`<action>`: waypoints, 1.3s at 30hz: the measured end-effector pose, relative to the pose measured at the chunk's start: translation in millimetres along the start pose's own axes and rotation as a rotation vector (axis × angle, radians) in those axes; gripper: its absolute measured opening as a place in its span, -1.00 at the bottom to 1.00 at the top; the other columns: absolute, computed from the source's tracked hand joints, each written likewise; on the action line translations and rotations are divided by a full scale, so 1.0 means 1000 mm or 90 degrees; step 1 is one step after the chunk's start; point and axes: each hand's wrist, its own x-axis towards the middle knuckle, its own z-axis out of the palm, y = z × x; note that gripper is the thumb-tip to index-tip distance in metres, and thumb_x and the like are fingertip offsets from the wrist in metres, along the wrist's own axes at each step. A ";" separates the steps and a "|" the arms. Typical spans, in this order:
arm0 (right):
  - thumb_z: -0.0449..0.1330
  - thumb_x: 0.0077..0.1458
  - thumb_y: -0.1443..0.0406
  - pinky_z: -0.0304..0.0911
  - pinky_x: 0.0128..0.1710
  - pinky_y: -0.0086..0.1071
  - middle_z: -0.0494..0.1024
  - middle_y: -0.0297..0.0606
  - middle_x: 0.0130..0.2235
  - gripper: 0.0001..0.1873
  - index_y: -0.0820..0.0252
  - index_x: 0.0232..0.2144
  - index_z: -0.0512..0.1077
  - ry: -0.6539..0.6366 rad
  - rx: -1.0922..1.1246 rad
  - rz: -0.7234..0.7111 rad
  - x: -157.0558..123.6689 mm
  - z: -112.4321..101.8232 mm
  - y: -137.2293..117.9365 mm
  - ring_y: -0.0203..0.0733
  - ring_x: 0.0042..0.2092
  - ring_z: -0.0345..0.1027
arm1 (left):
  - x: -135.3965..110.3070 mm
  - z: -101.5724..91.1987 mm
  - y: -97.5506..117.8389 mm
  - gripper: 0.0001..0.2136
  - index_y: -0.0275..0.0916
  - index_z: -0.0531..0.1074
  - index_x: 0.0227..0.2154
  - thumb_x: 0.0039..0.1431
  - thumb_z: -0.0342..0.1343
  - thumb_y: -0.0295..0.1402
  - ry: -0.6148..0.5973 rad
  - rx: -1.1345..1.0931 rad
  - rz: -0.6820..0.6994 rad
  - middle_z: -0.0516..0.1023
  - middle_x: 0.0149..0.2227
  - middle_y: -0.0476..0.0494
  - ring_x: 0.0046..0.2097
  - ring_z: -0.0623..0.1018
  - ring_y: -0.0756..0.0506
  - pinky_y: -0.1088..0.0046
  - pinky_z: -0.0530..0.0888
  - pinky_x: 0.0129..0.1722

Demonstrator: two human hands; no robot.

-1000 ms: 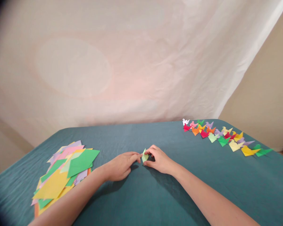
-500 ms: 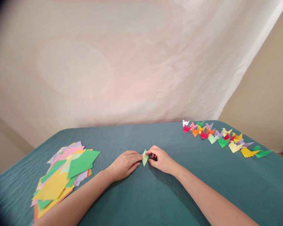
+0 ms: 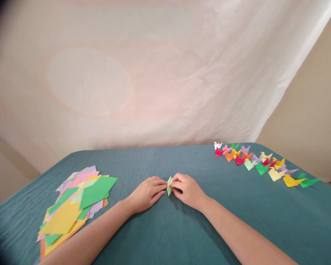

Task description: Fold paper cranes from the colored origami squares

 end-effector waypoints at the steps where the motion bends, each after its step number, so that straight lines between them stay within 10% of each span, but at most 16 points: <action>1: 0.09 0.06 0.41 0.17 -0.22 -0.31 0.42 -0.24 -0.27 -0.80 0.08 -0.32 0.48 -0.002 -0.031 -0.011 0.000 -0.001 -0.001 -0.20 -0.25 0.30 | 0.000 0.000 0.000 -0.74 -0.22 0.36 -0.05 0.26 -0.12 -0.39 0.000 0.001 -0.001 0.45 -0.09 -0.15 -0.05 0.39 -0.11 0.31 0.30 -0.03; 39: 0.04 0.15 0.26 0.15 -0.38 -0.42 0.32 -0.34 -0.41 -0.83 0.16 -0.46 0.34 -0.016 0.040 0.161 0.007 0.007 0.001 -0.29 -0.41 0.23 | -0.002 -0.001 0.000 -0.74 -0.23 0.38 -0.09 0.23 -0.13 -0.46 0.019 -0.058 0.011 0.45 -0.10 -0.16 -0.05 0.39 -0.11 0.29 0.30 -0.03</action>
